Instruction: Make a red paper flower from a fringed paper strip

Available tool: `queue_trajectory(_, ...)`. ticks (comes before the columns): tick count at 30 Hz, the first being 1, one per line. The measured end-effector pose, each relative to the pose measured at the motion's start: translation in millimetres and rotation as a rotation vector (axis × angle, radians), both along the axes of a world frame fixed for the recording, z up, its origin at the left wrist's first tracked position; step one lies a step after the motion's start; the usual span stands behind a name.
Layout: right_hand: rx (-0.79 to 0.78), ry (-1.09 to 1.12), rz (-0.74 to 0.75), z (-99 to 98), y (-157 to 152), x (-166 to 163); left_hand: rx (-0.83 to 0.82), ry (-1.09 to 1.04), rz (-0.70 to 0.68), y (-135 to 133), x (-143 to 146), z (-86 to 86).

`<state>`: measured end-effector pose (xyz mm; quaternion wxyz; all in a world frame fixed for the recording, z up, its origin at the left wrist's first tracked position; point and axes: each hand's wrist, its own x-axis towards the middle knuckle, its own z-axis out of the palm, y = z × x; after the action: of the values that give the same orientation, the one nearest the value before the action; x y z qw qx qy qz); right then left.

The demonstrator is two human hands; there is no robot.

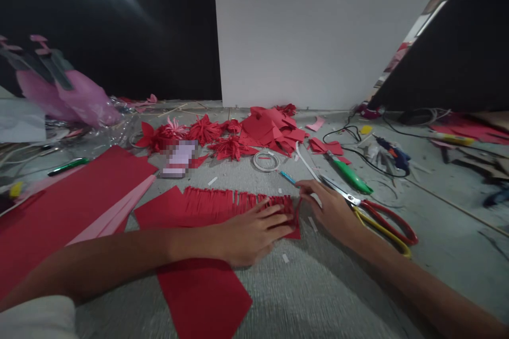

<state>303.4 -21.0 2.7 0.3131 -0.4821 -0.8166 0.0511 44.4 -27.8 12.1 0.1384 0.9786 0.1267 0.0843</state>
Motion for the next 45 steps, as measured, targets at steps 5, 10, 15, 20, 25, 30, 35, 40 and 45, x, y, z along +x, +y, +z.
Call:
queue_trajectory(5, 0.091, -0.008, 0.043, 11.9, -16.7, -5.3, 0.011, -0.022, 0.025, -1.0, 0.1, 2.6)
queue_trajectory(10, 0.09, 0.053, 0.146, 12.1, -31.6, -15.9, 0.015, -0.013, 0.024, -0.4, -0.8, 5.0)
queue_trajectory(15, 0.079, 0.118, 0.164, 10.1, -36.0, -17.4, 0.008, -0.035, 0.016, 0.1, -1.0, 0.2)
queue_trajectory(20, 0.056, 0.158, 0.149, 15.2, -38.3, -18.3, 0.01, -0.036, 0.008, -0.1, -0.6, -2.8)
queue_trajectory(25, 0.029, 0.145, 0.173, 24.6, -31.4, -13.0, 0.021, -0.035, 0.013, -0.7, 0.2, 1.4)
queue_trajectory(30, -0.224, 0.129, 0.165, 28.3, -25.9, -8.8, 0.044, -0.018, 0.005, -1.5, 0.2, 5.2)
queue_trajectory(35, -0.209, 0.151, 0.207, 28.8, -29.5, -14.4, 0.07, -0.015, -0.004, -1.7, -1.0, 4.2)
queue_trajectory(40, -0.051, 0.137, 0.255, 29.9, -33.7, -18.0, 0.076, -0.026, -0.017, -0.9, -0.8, 2.8)
queue_trajectory(45, -0.029, 0.119, 0.295, 30.7, -34.3, -19.2, 0.044, -0.043, -0.016, -0.6, -0.4, 4.1)
